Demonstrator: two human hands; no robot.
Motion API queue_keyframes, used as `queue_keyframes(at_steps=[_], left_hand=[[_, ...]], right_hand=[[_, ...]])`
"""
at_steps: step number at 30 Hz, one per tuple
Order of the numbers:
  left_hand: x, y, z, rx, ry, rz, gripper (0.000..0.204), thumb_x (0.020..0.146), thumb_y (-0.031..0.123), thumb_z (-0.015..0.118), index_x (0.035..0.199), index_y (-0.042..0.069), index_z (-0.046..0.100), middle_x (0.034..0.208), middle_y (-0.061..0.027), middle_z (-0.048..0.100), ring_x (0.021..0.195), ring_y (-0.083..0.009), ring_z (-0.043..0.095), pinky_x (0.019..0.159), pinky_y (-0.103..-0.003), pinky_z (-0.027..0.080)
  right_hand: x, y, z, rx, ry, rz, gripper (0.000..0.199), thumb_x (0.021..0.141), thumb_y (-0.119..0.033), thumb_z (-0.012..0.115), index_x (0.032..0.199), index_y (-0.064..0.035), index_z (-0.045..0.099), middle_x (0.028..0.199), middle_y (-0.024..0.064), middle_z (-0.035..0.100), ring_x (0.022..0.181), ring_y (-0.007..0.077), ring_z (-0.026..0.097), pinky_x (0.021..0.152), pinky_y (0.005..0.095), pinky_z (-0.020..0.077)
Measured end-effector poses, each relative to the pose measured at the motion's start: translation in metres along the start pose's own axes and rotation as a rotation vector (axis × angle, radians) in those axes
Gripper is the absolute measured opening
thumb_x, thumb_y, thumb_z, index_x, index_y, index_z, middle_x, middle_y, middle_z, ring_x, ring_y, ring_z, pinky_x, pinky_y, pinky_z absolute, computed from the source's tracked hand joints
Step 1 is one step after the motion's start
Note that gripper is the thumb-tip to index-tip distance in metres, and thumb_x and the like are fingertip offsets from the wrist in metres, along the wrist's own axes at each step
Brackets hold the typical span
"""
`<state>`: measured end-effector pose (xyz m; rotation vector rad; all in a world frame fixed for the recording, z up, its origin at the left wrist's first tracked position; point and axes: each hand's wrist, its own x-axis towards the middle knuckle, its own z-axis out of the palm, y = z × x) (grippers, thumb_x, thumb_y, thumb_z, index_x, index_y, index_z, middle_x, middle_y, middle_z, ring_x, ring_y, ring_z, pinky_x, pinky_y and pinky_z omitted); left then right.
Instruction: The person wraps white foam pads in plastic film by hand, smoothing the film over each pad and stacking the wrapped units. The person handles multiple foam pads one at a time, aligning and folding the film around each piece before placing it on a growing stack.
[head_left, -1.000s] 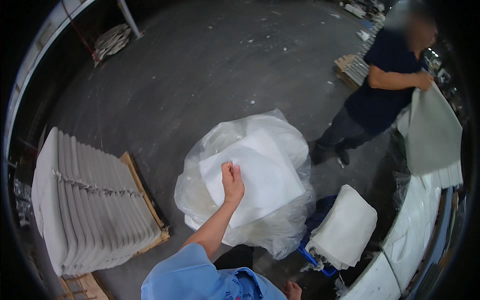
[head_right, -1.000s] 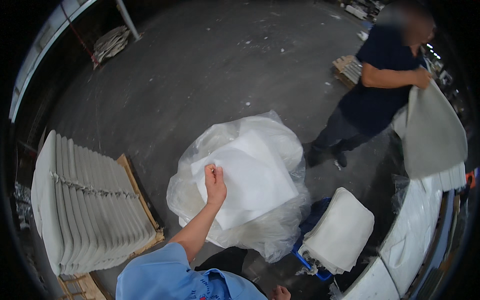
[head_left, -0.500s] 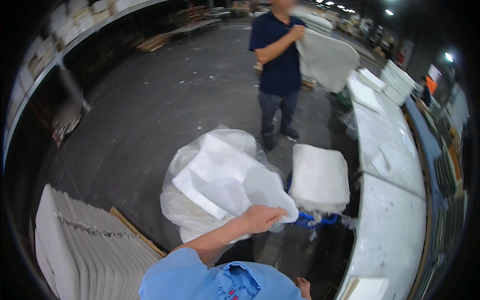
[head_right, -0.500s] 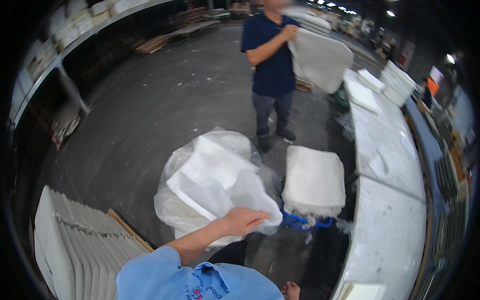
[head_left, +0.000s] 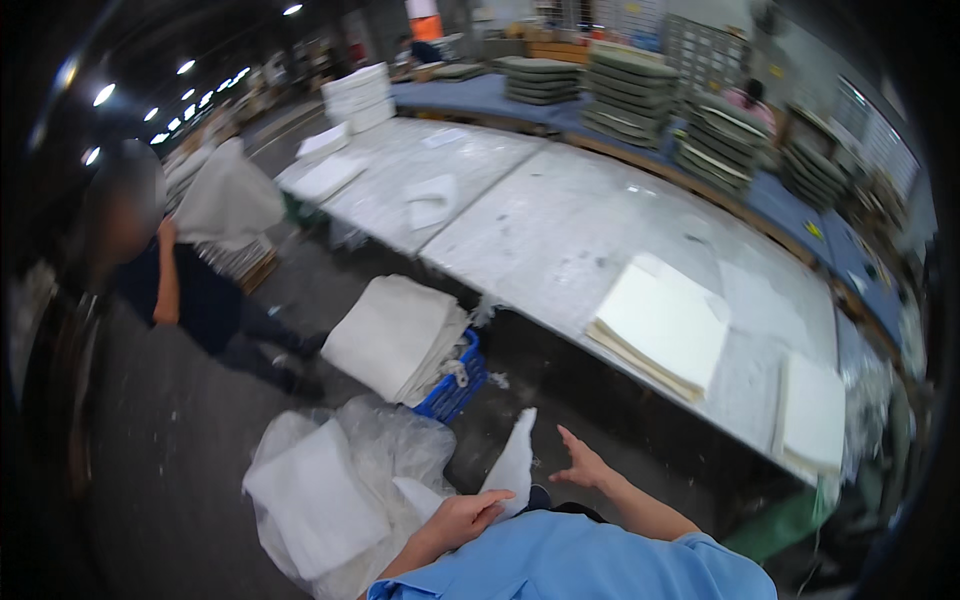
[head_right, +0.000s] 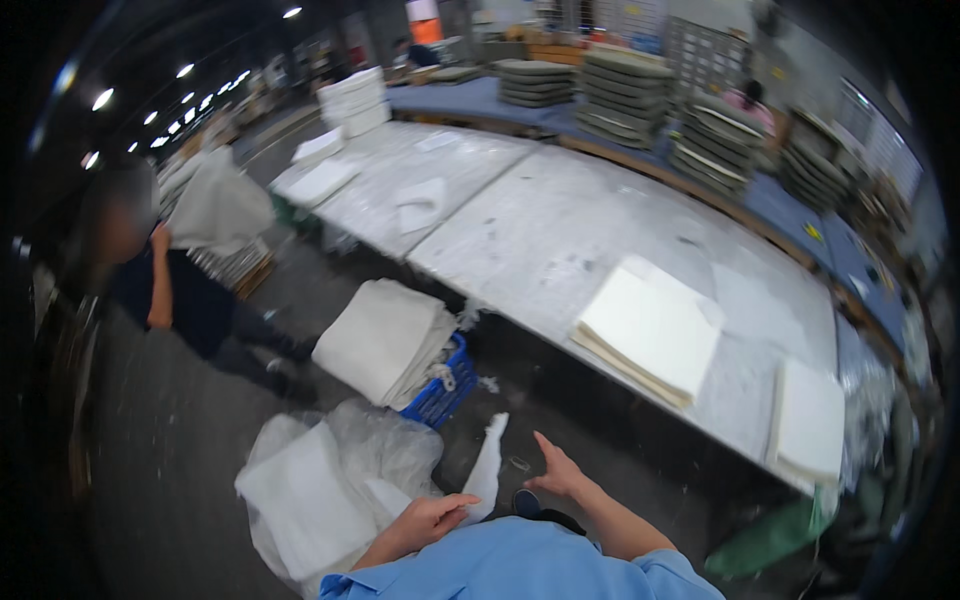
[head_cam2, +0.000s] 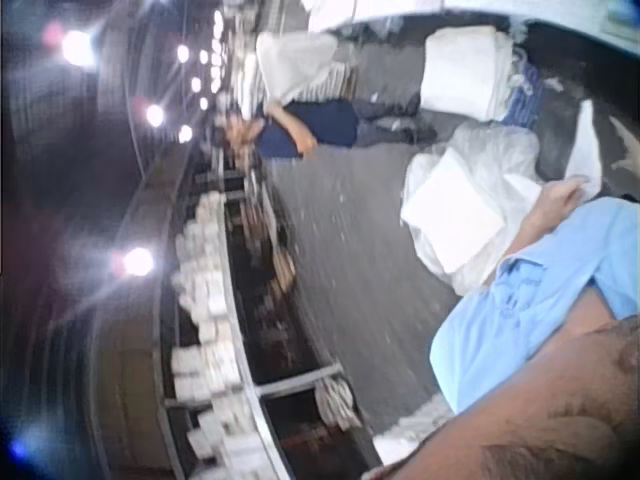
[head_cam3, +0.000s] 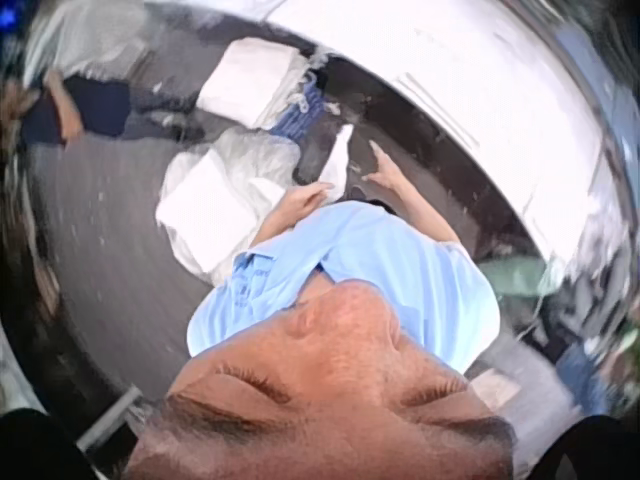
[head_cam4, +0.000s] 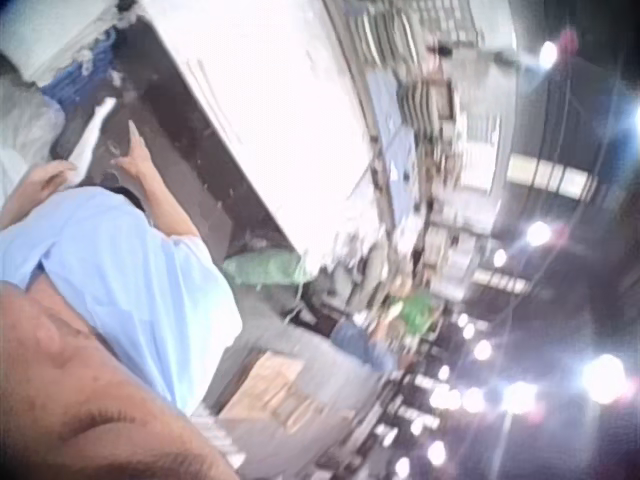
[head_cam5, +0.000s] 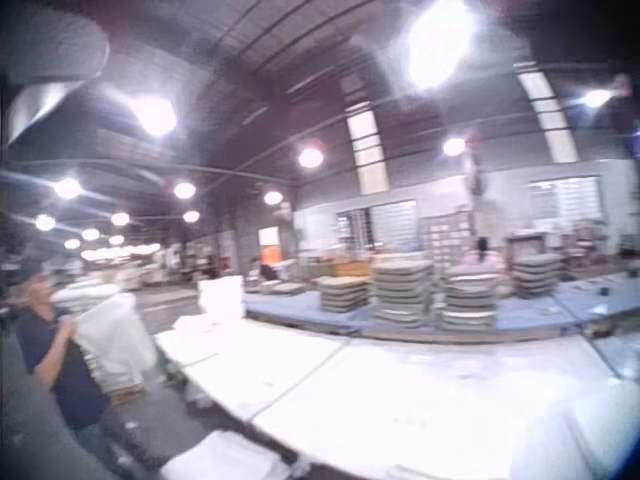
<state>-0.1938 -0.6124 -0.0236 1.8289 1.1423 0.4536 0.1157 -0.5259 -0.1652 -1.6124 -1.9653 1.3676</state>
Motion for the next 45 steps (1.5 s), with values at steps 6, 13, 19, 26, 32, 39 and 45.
queue_keyframes(at_steps=[6, 13, 19, 26, 32, 39, 45], left_hand=[[-0.019, 0.040, -0.003, -0.026, -0.158, 0.027, 0.035, 0.099, 0.014, 0.065, 0.133, 0.013, 0.068, 0.096, -0.0110, 0.075, 0.078, -0.0206, 0.069, 0.073, -0.031, 0.053], [-0.035, 0.028, 0.006, -0.044, -0.096, -0.036, 0.035, 0.099, 0.013, 0.064, 0.134, 0.010, 0.067, 0.097, -0.0093, 0.075, 0.081, -0.0121, 0.066, 0.075, -0.027, 0.052], [-0.002, 0.022, 0.004, 0.060, -0.058, 0.189, 0.041, 0.094, 0.024, 0.074, 0.131, 0.008, 0.067, 0.105, -0.0148, 0.075, 0.093, -0.0295, 0.073, 0.082, -0.037, 0.056], [0.069, -0.032, 0.044, 0.377, -0.326, -0.140, 0.038, 0.086, 0.035, 0.080, 0.112, 0.008, 0.071, 0.105, -0.0172, 0.074, 0.098, -0.0385, 0.071, 0.085, -0.045, 0.055], [0.152, -0.005, 0.049, 0.457, -0.215, 0.000, 0.030, 0.084, 0.034, 0.079, 0.101, 0.010, 0.075, 0.098, -0.0162, 0.075, 0.097, -0.0387, 0.070, 0.085, -0.046, 0.055], [0.235, 0.011, 0.053, 0.287, 0.208, 0.000, 0.022, 0.084, 0.024, 0.078, 0.096, 0.006, 0.076, 0.096, -0.0179, 0.073, 0.094, -0.0389, 0.070, 0.083, -0.045, 0.055], [0.319, 0.042, -0.004, 0.257, 0.292, -0.005, 0.018, 0.087, 0.018, 0.077, 0.096, 0.004, 0.074, 0.086, -0.0146, 0.072, 0.081, -0.0275, 0.070, 0.076, -0.038, 0.053]], right_hand=[[-0.055, 0.011, 0.011, 0.225, 0.061, -0.109, 0.117, 0.069, -0.025, 0.095, 0.161, -0.0083, 0.026, 0.161, 0.0200, 0.036, 0.147, 0.0336, 0.037, 0.121, 0.0417, 0.0331], [-0.132, 0.010, 0.037, 0.760, 0.193, 0.065, 0.026, 0.091, -0.011, 0.079, 0.116, -0.0042, 0.076, 0.107, 0.0035, 0.076, 0.103, 0.0166, 0.069, 0.098, 0.0340, 0.0522], [-0.180, 0.009, 0.032, 0.946, 0.552, 0.108, 0.021, 0.091, -0.006, 0.078, 0.112, -0.0046, 0.075, 0.104, 0.0023, 0.074, 0.099, 0.0122, 0.067, 0.091, 0.0312, 0.0530], [-0.209, 0.022, -0.027, 0.716, 0.811, -0.016, 0.007, 0.092, -0.004, 0.074, 0.097, -0.0050, 0.070, 0.086, -0.0034, 0.065, 0.081, 0.0063, 0.057, 0.074, 0.0247, 0.0468], [-0.222, 0.051, -0.109, 0.800, 1.029, -0.121, 0.011, 0.091, 0.002, 0.069, 0.097, -0.0056, 0.066, 0.089, -0.0034, 0.063, 0.085, 0.0050, 0.056, 0.076, 0.0235, 0.0456], [-0.209, 0.083, -0.215, 0.625, 1.105, -0.220, 0.013, 0.089, 0.007, 0.063, 0.096, -0.0036, 0.065, 0.091, -0.0015, 0.067, 0.084, 0.0057, 0.058, 0.075, 0.0235, 0.0465], [-0.189, 0.086, -0.287, 0.774, 1.213, -0.282, 0.014, 0.092, 0.008, 0.063, 0.097, -0.0056, 0.063, 0.090, -0.0027, 0.064, 0.083, 0.0046, 0.056, 0.074, 0.0221, 0.0446]])
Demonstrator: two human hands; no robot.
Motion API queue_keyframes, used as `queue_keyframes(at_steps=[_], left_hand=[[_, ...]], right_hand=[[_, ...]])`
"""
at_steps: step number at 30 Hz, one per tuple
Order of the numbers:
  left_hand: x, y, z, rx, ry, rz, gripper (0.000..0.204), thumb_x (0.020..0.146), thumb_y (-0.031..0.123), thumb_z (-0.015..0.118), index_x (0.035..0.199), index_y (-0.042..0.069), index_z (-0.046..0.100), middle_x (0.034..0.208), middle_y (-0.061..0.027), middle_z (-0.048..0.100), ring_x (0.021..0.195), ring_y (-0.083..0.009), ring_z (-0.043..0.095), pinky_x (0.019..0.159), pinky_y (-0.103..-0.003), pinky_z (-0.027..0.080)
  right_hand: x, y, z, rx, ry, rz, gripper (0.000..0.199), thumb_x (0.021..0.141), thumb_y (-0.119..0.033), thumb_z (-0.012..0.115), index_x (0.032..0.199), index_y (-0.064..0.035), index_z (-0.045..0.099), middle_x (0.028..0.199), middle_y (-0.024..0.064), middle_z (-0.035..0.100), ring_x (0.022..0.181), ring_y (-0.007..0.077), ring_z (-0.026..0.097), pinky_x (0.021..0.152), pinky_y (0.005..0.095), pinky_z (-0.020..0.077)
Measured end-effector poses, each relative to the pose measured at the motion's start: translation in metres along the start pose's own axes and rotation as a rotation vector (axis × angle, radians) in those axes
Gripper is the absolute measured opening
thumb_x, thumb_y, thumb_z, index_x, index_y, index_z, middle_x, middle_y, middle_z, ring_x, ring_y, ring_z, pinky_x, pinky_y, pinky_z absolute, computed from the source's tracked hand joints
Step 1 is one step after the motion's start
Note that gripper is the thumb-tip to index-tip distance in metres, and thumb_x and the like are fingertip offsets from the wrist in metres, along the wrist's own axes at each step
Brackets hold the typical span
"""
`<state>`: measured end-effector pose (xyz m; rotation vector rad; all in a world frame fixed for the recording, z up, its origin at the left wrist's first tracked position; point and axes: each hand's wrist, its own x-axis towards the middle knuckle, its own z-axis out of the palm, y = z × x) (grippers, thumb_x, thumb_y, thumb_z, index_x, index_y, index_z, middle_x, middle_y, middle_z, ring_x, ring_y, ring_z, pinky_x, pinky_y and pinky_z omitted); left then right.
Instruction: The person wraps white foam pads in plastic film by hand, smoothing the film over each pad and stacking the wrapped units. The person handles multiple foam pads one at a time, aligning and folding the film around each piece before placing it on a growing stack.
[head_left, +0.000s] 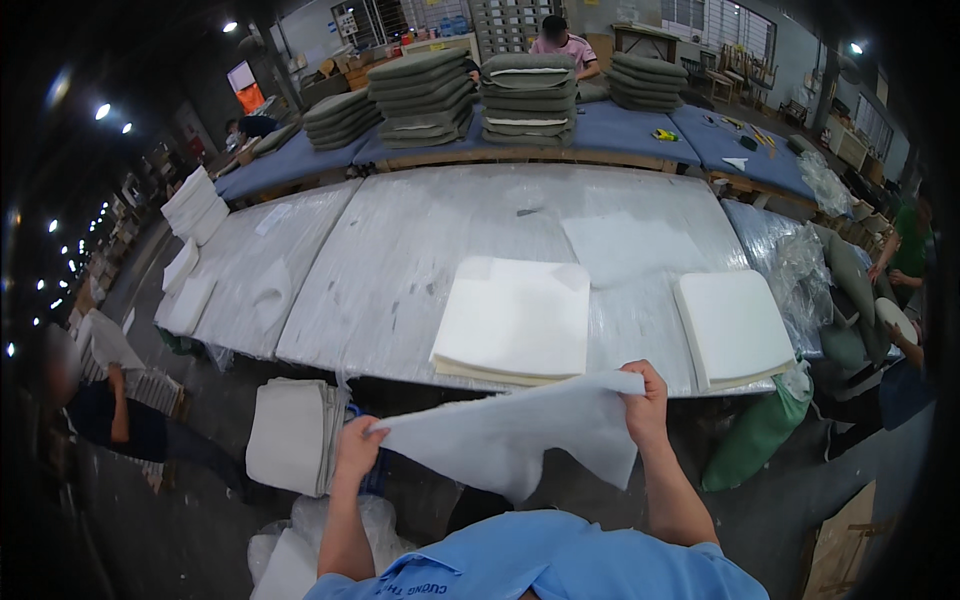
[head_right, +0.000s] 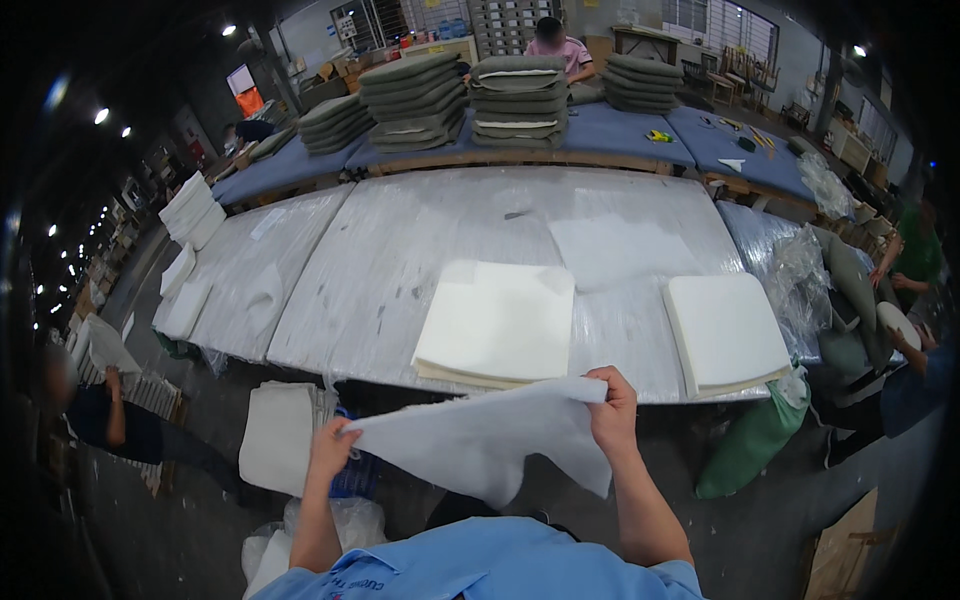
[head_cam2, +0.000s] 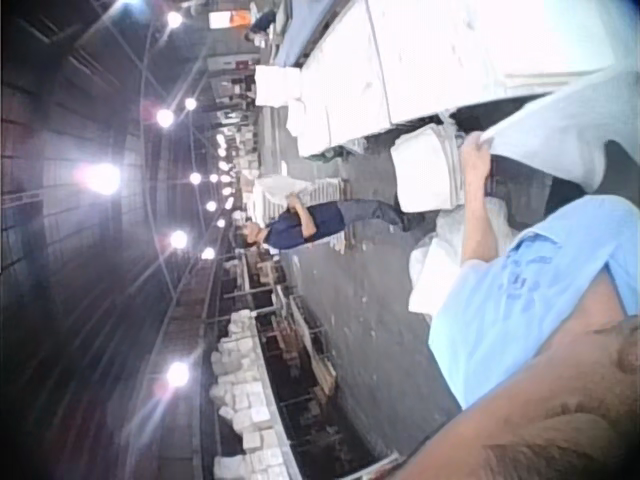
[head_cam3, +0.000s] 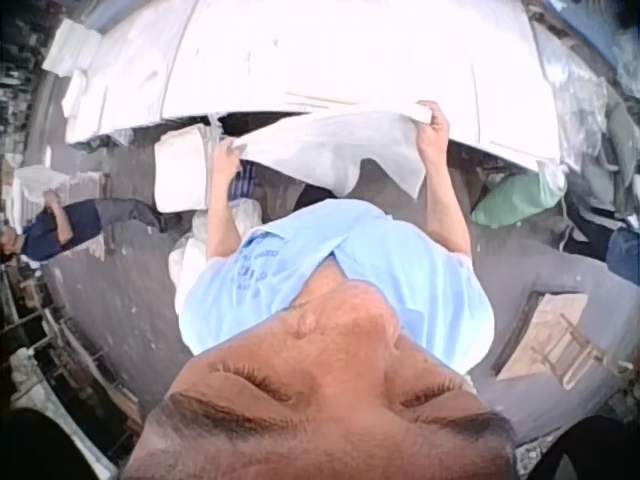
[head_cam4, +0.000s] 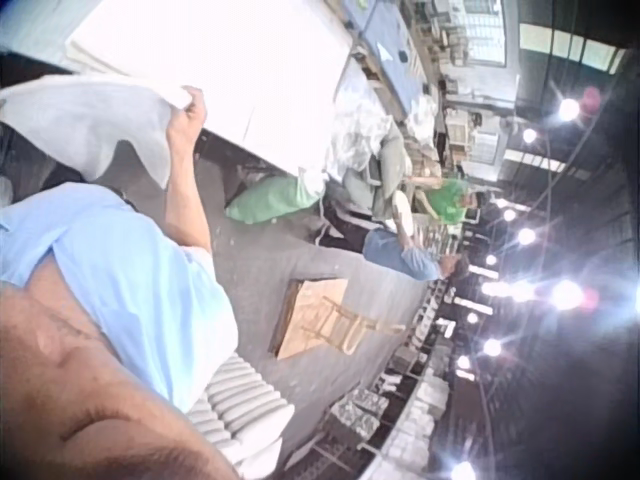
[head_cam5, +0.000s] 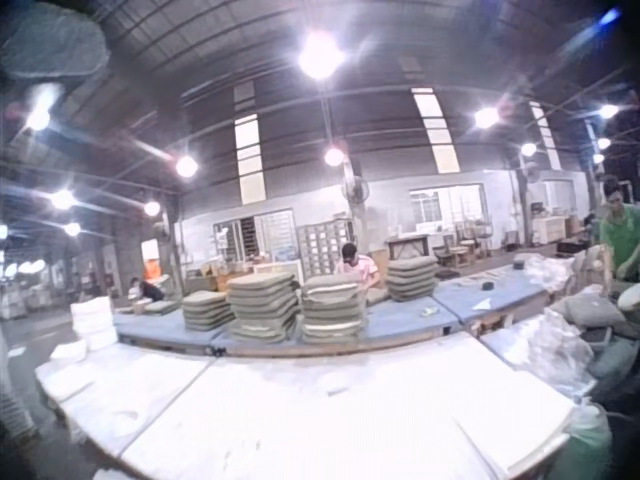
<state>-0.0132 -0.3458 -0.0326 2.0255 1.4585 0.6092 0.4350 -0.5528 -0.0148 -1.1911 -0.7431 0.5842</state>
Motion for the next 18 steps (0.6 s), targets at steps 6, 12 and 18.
queue_keyframes(at_steps=[6, 12, 18], left_hand=[[0.150, 0.071, -0.036, -0.268, 0.140, 0.175, 0.017, 0.085, 0.005, 0.077, 0.099, -0.002, 0.070, 0.087, -0.0065, 0.071, 0.082, -0.0127, 0.063, 0.077, -0.028, 0.051], [0.314, 0.160, -0.046, -0.267, 0.112, 0.472, 0.019, 0.089, 0.011, 0.075, 0.101, -0.002, 0.069, 0.087, -0.0041, 0.069, 0.081, -0.0105, 0.060, 0.074, -0.027, 0.049], [0.469, 0.188, 0.000, -0.266, -0.109, 0.459, 0.018, 0.092, 0.012, 0.073, 0.105, 0.000, 0.070, 0.089, -0.0010, 0.068, 0.081, -0.0091, 0.059, 0.074, -0.026, 0.048]], right_hand=[[0.083, 0.007, 0.000, 0.007, 0.136, 0.029, 0.012, 0.096, -0.002, 0.068, 0.108, -0.0013, 0.067, 0.100, 0.0015, 0.071, 0.090, 0.0083, 0.063, 0.081, 0.0249, 0.0502], [0.189, 0.010, 0.020, 0.108, 0.263, -0.031, 0.023, 0.098, -0.008, 0.069, 0.119, 0.0010, 0.067, 0.111, 0.0060, 0.072, 0.096, 0.0115, 0.066, 0.086, 0.0290, 0.0530], [0.284, 0.034, 0.035, 0.086, 0.317, 0.061, 0.022, 0.098, -0.007, 0.067, 0.119, 0.0008, 0.066, 0.107, 0.0053, 0.071, 0.091, 0.0111, 0.065, 0.082, 0.0281, 0.0531]])
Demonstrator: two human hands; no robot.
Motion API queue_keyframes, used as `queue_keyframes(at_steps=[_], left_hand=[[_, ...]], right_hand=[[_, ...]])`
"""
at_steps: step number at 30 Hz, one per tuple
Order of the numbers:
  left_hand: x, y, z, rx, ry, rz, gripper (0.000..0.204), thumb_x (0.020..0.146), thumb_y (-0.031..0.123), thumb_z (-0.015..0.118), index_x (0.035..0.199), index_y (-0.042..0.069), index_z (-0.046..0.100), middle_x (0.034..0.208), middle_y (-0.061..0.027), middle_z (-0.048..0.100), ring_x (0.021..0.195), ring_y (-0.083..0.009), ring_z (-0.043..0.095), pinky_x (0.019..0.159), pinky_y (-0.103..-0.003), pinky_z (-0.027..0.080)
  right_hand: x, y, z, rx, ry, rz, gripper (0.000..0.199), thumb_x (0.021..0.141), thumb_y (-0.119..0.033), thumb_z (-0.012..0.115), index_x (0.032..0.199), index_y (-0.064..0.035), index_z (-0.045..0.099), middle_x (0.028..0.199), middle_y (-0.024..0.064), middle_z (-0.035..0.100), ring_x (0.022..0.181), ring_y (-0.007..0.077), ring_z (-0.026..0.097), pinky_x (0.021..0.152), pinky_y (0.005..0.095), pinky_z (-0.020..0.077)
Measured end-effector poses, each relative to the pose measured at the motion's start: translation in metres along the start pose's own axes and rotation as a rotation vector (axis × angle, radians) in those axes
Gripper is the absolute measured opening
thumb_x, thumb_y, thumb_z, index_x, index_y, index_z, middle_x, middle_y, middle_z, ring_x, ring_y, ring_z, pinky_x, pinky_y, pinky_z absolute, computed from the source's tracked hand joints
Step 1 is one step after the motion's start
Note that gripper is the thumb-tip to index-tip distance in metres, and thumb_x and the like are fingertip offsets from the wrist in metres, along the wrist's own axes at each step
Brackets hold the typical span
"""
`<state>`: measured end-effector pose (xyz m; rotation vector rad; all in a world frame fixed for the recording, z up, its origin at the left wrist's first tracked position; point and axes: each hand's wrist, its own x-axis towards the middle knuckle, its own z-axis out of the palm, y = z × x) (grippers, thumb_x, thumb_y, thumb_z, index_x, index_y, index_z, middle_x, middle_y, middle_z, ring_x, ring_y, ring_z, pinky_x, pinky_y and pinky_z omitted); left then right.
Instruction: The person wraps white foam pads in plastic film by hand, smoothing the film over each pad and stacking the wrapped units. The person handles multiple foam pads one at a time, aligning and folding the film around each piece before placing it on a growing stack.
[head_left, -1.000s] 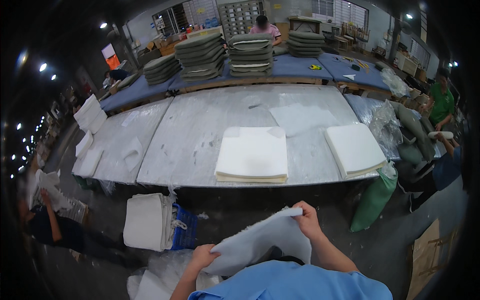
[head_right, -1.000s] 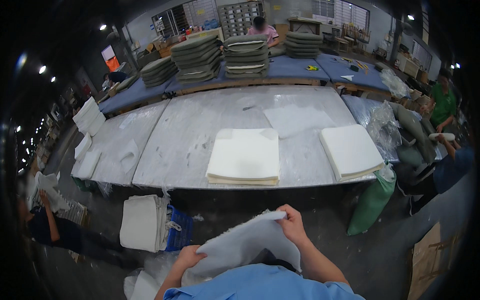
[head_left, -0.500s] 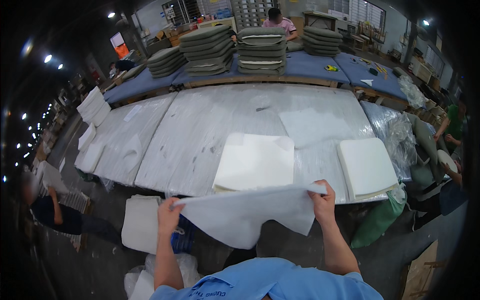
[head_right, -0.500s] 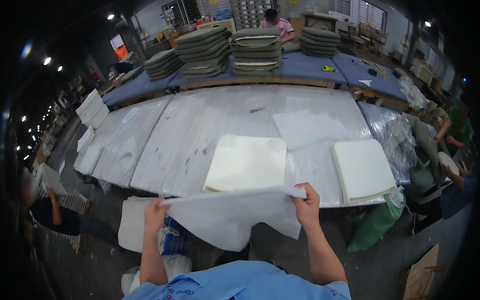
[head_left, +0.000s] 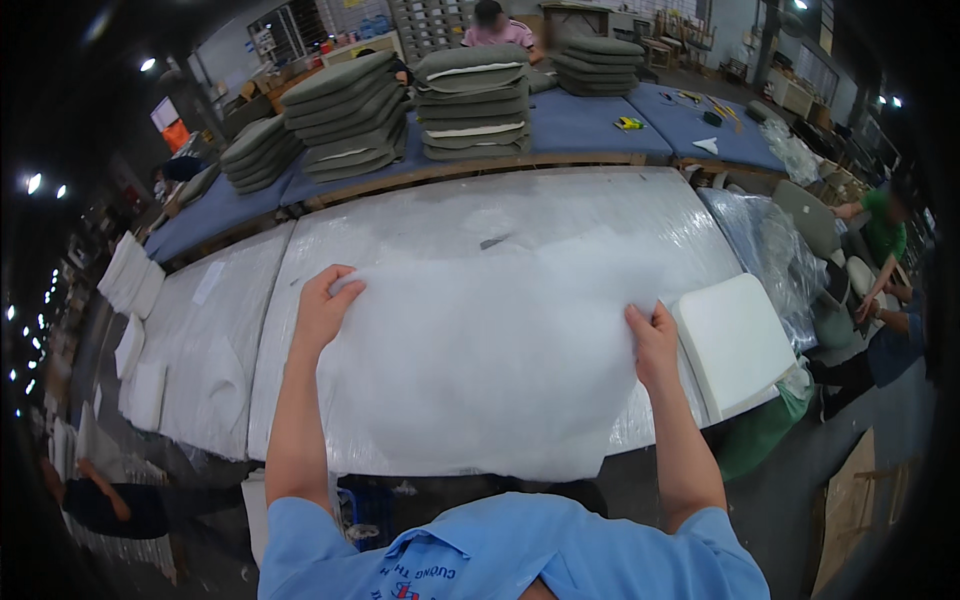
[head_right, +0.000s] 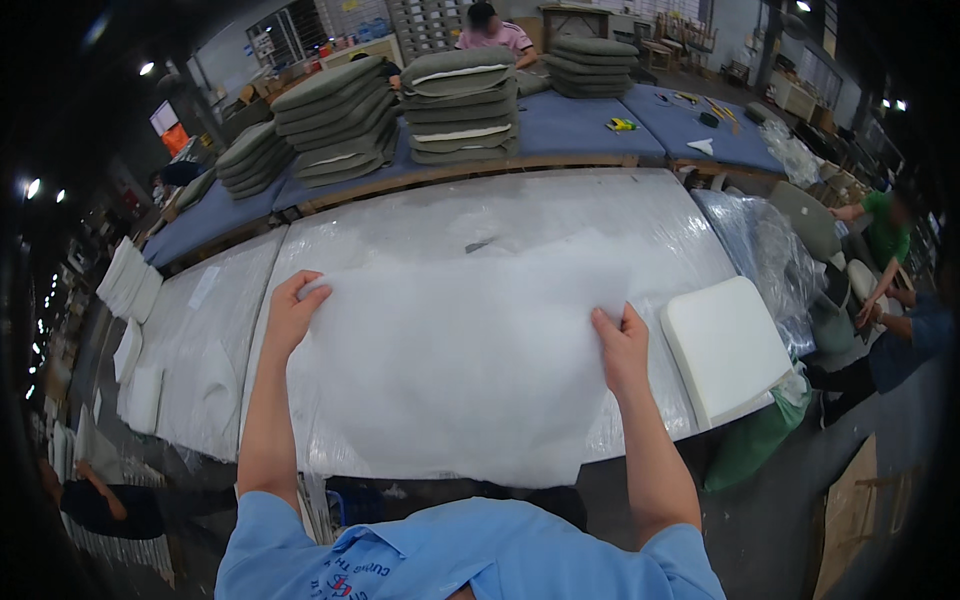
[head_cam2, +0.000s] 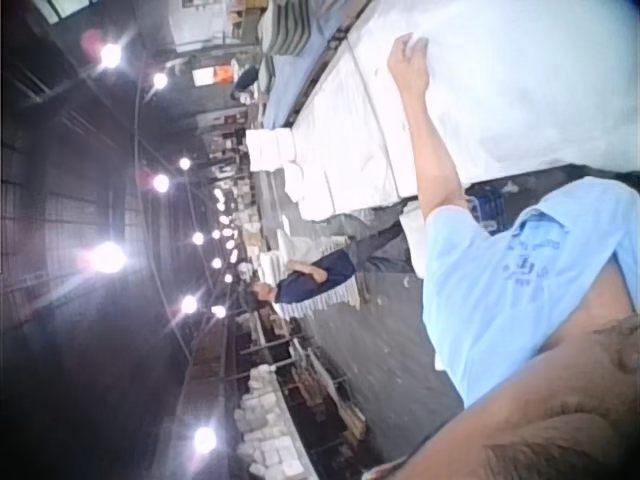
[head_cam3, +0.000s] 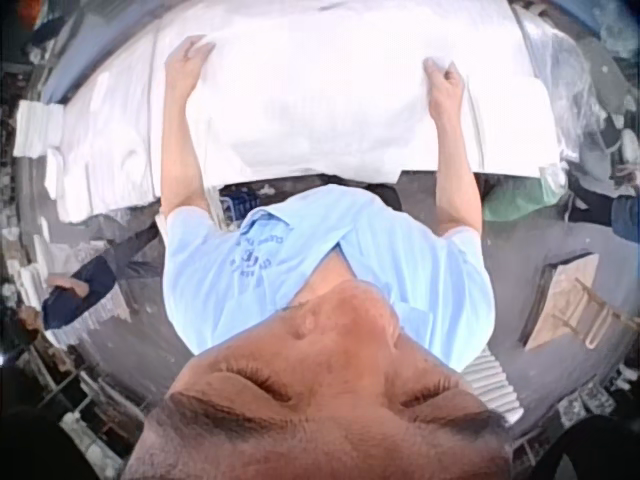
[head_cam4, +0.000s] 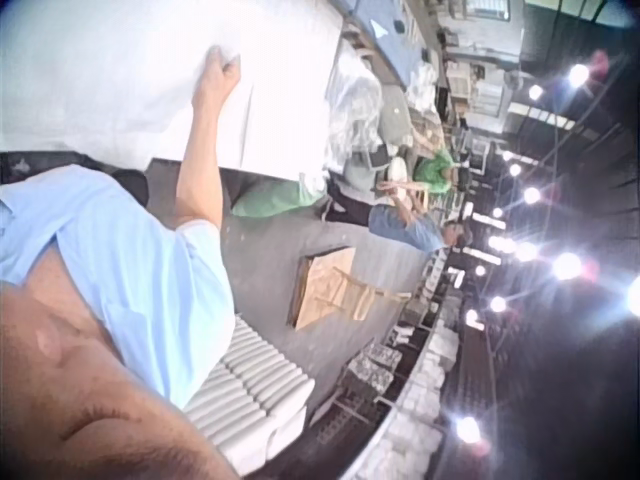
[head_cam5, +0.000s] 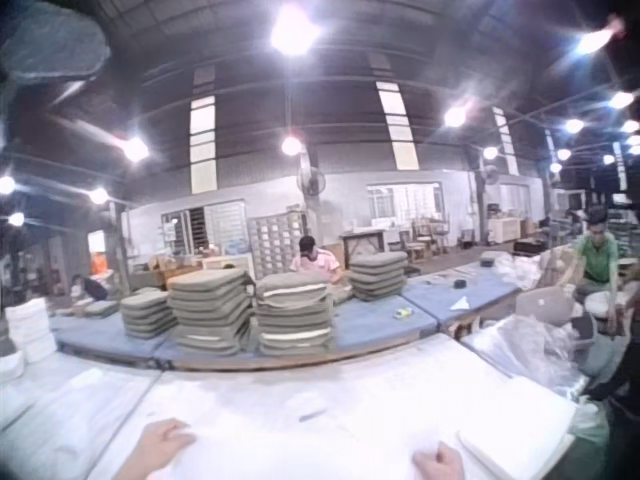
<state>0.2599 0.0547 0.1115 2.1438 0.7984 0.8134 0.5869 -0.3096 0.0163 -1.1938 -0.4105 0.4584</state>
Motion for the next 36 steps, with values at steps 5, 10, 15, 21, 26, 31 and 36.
queue_keyframes(at_steps=[5, 10, 15, 21, 26, 31, 36], left_hand=[[0.088, -0.064, 0.056, -0.111, -0.152, -0.073, 0.016, 0.095, 0.011, 0.069, 0.106, 0.001, 0.070, 0.091, -0.0002, 0.069, 0.082, -0.0082, 0.060, 0.075, -0.026, 0.049], [0.127, -0.134, 0.106, -0.095, -0.175, -0.169, 0.016, 0.098, 0.008, 0.063, 0.111, 0.003, 0.071, 0.095, 0.0001, 0.070, 0.084, -0.0084, 0.062, 0.076, -0.026, 0.051], [0.140, -0.165, 0.150, -0.116, -0.150, -0.278, 0.020, 0.099, 0.009, 0.062, 0.116, 0.003, 0.071, 0.097, -0.0021, 0.073, 0.082, -0.0113, 0.062, 0.079, -0.027, 0.051], [0.142, -0.179, 0.186, -0.109, -0.140, -0.360, 0.030, 0.099, 0.008, 0.062, 0.129, 0.006, 0.068, 0.108, -0.0064, 0.072, 0.091, -0.0115, 0.063, 0.085, -0.027, 0.051], [0.093, -0.219, 0.201, -0.094, 0.168, -0.429, 0.047, 0.098, 0.012, 0.065, 0.144, 0.008, 0.058, 0.113, -0.0083, 0.068, 0.093, -0.0144, 0.062, 0.085, -0.029, 0.051], [-0.001, -0.235, 0.192, -0.214, 0.070, -0.886, 0.046, 0.098, 0.022, 0.066, 0.141, 0.007, 0.057, 0.107, -0.0087, 0.067, 0.087, -0.0188, 0.064, 0.076, -0.034, 0.052], [-0.073, -0.222, 0.184, -0.415, -0.096, -1.221, 0.051, 0.097, 0.040, 0.069, 0.134, 0.007, 0.058, 0.111, -0.0083, 0.068, 0.090, -0.0211, 0.065, 0.077, -0.040, 0.052]], right_hand=[[0.078, 0.035, 0.014, -0.186, 0.066, -0.001, 0.014, 0.096, -0.009, 0.069, 0.107, 0.0001, 0.066, 0.092, 0.0012, 0.067, 0.080, 0.0081, 0.059, 0.067, 0.0272, 0.0491], [0.136, 0.085, 0.021, -0.394, 0.052, 0.028, 0.013, 0.095, -0.014, 0.070, 0.098, -0.0023, 0.066, 0.081, -0.0008, 0.063, 0.069, 0.0069, 0.052, 0.058, 0.0292, 0.0431], [0.178, 0.131, 0.009, -0.563, 0.075, 0.117, 0.019, 0.094, -0.019, 0.072, 0.097, -0.0012, 0.065, 0.077, 0.0026, 0.061, 0.064, 0.0100, 0.051, 0.056, 0.0316, 0.0424], [0.195, 0.185, -0.009, -0.673, 0.085, 0.195, 0.026, 0.092, -0.022, 0.073, 0.103, 0.0009, 0.066, 0.079, 0.0058, 0.064, 0.068, 0.0133, 0.055, 0.062, 0.0338, 0.0464], [0.188, 0.217, -0.025, -0.689, 0.112, 0.316, 0.034, 0.092, -0.023, 0.072, 0.118, -0.0025, 0.069, 0.087, 0.0079, 0.072, 0.075, 0.0152, 0.064, 0.071, 0.0329, 0.0521], [0.134, 0.235, -0.083, -0.743, 0.170, 0.461, 0.033, 0.094, -0.018, 0.070, 0.123, -0.0015, 0.068, 0.090, 0.0066, 0.070, 0.075, 0.0141, 0.066, 0.063, 0.0300, 0.0515], [0.050, 0.253, -0.104, -0.727, 0.126, 0.633, 0.029, 0.094, -0.025, 0.071, 0.114, -0.0037, 0.071, 0.090, 0.0064, 0.071, 0.074, 0.0139, 0.067, 0.061, 0.0299, 0.0514]])
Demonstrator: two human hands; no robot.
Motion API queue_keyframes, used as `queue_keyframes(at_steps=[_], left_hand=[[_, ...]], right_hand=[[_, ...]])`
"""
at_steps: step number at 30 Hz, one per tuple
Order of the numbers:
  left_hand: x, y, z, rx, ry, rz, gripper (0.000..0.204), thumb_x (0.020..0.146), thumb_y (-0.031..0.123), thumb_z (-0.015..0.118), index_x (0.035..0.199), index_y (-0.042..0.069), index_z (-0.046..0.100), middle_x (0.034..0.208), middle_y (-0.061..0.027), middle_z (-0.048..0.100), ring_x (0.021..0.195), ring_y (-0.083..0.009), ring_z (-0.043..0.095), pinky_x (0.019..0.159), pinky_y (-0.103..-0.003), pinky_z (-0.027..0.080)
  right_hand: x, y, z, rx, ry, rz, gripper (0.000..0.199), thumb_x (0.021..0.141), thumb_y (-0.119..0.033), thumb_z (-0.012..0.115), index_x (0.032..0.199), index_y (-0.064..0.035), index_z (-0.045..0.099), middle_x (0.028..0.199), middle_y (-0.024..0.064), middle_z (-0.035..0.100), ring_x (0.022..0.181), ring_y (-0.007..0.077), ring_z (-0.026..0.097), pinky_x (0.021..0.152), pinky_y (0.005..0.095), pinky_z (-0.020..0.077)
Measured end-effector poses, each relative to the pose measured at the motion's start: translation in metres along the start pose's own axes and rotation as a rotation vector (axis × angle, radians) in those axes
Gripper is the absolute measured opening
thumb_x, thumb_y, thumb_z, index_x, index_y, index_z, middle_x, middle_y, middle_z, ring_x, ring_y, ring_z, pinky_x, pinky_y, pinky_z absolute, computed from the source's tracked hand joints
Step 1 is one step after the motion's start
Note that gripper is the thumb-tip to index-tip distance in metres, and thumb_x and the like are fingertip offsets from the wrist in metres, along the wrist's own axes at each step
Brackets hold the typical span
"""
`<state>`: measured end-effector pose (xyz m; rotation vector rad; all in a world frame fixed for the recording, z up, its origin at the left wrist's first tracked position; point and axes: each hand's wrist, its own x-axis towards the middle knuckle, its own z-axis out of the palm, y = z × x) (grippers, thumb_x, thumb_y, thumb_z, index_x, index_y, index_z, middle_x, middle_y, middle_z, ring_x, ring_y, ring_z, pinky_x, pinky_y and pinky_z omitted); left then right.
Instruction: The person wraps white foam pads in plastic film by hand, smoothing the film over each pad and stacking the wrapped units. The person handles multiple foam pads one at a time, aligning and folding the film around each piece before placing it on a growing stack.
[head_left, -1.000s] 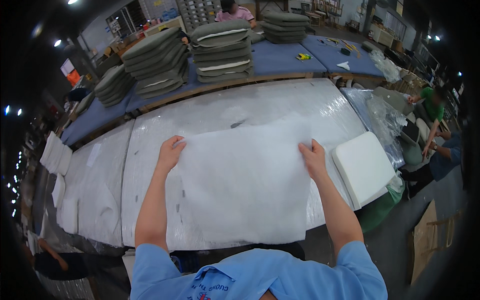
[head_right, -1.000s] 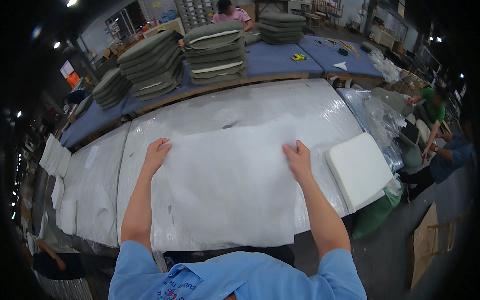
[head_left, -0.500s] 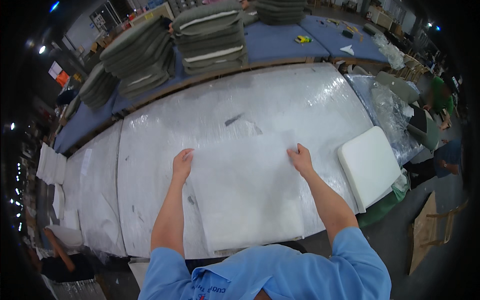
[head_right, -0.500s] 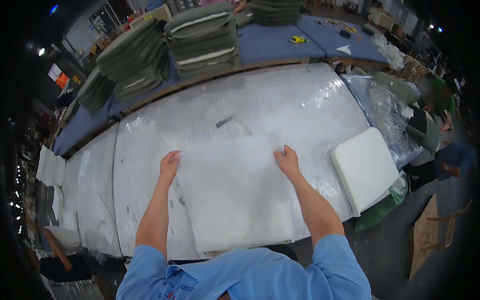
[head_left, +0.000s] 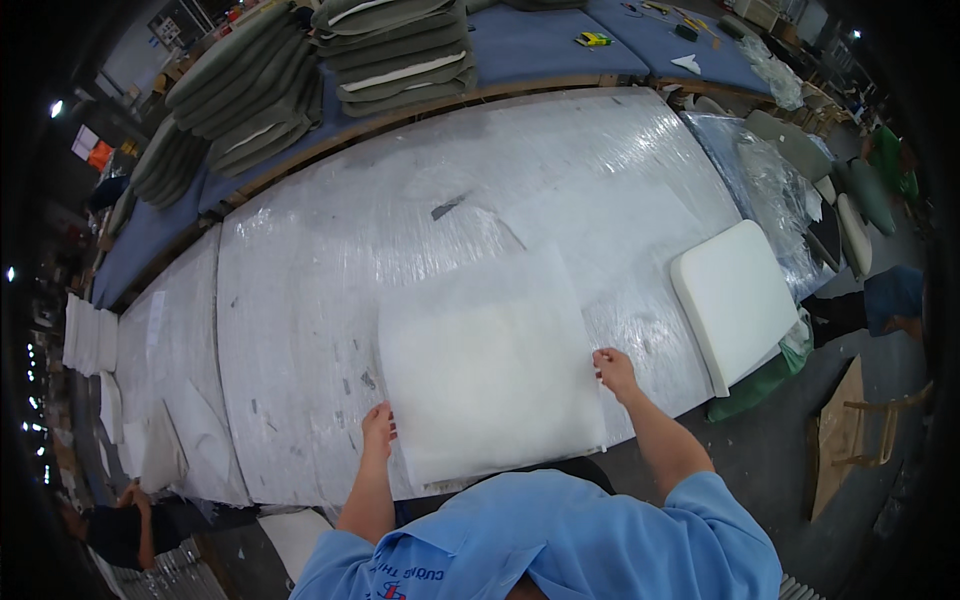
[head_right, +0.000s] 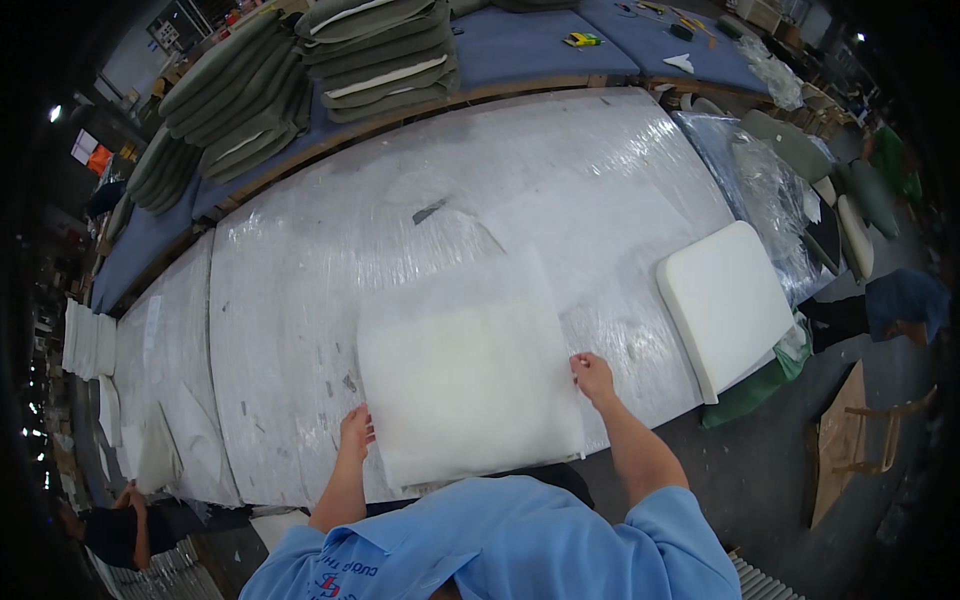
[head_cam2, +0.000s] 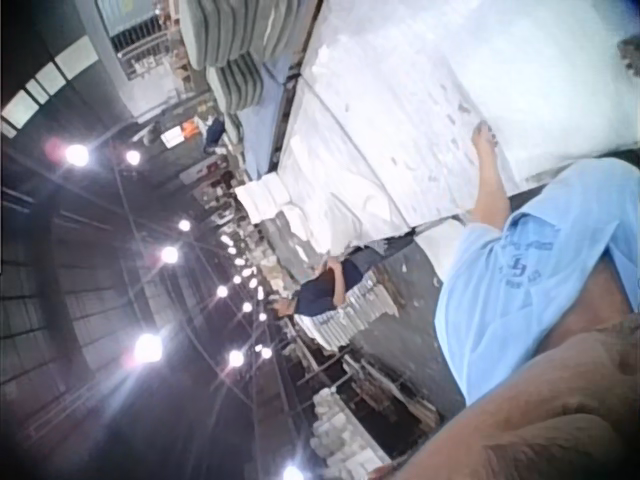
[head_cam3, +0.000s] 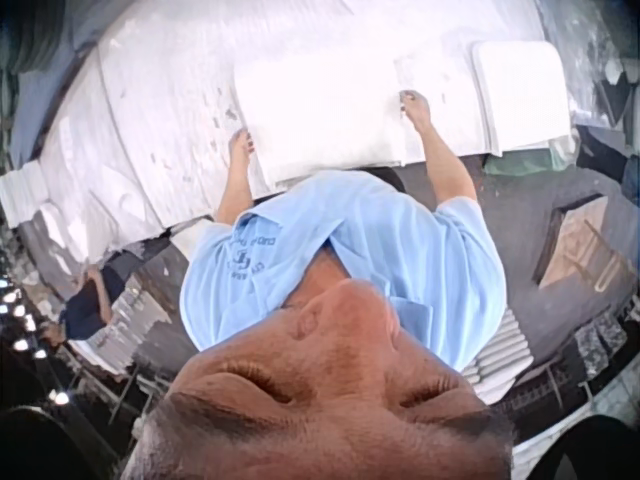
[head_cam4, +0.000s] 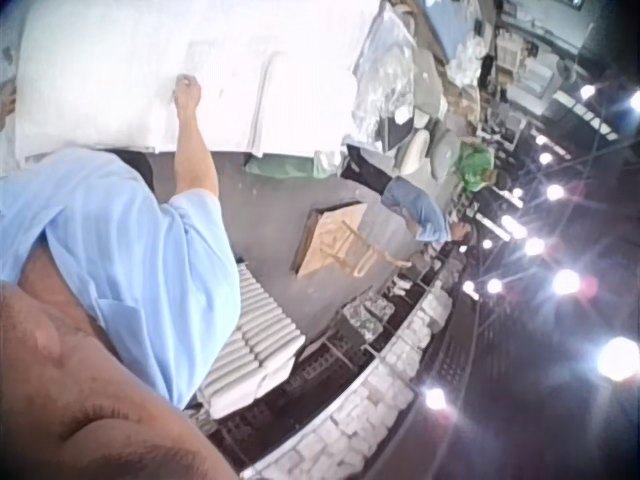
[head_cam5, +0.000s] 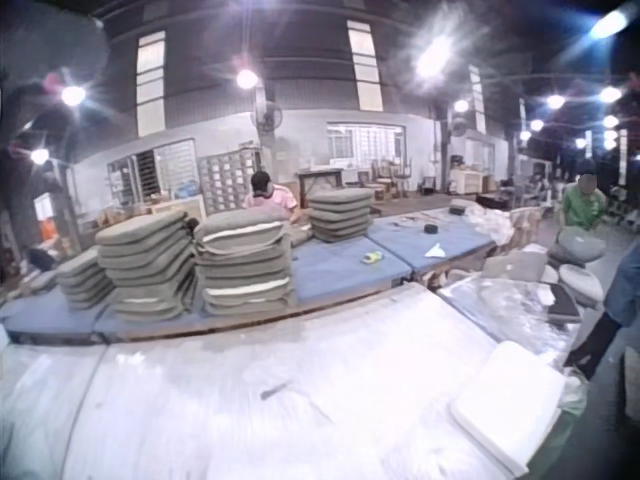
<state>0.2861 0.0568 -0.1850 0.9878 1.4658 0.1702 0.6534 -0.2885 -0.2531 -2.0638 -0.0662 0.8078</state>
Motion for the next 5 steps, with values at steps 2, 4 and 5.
queue_keyframes(at_steps=[2, 4, 5], left_hand=[[-0.005, -0.009, 0.000, 0.062, -0.021, -0.027, 0.050, 0.097, 0.039, 0.070, 0.132, 0.006, 0.058, 0.111, -0.0086, 0.069, 0.087, -0.0208, 0.065, 0.075, -0.038, 0.052], [-0.005, -0.007, 0.010, 0.236, 0.048, -0.001, 0.048, 0.096, 0.033, 0.072, 0.131, 0.003, 0.060, 0.107, -0.0086, 0.069, 0.083, -0.0191, 0.065, 0.071, -0.032, 0.051], [0.001, 0.003, 0.033, 0.243, -0.007, 0.027, 0.048, 0.096, 0.033, 0.072, 0.131, 0.003, 0.060, 0.107, -0.0086, 0.069, 0.083, -0.0191, 0.065, 0.071, -0.032, 0.051]], right_hand=[[-0.019, 0.017, 0.005, -0.070, 0.002, 0.032, 0.032, 0.093, -0.029, 0.073, 0.113, -0.0042, 0.071, 0.091, 0.0073, 0.071, 0.076, 0.0145, 0.068, 0.063, 0.0305, 0.0521], [-0.033, 0.023, 0.020, -0.194, 0.044, 0.063, 0.037, 0.092, -0.034, 0.074, 0.114, -0.0046, 0.071, 0.095, 0.0088, 0.073, 0.080, 0.0162, 0.069, 0.068, 0.0322, 0.0538], [-0.035, 0.030, 0.021, -0.298, 0.087, -0.010, 0.044, 0.089, -0.040, 0.076, 0.114, -0.0043, 0.071, 0.097, 0.0117, 0.074, 0.086, 0.0220, 0.070, 0.077, 0.0359, 0.0547]])
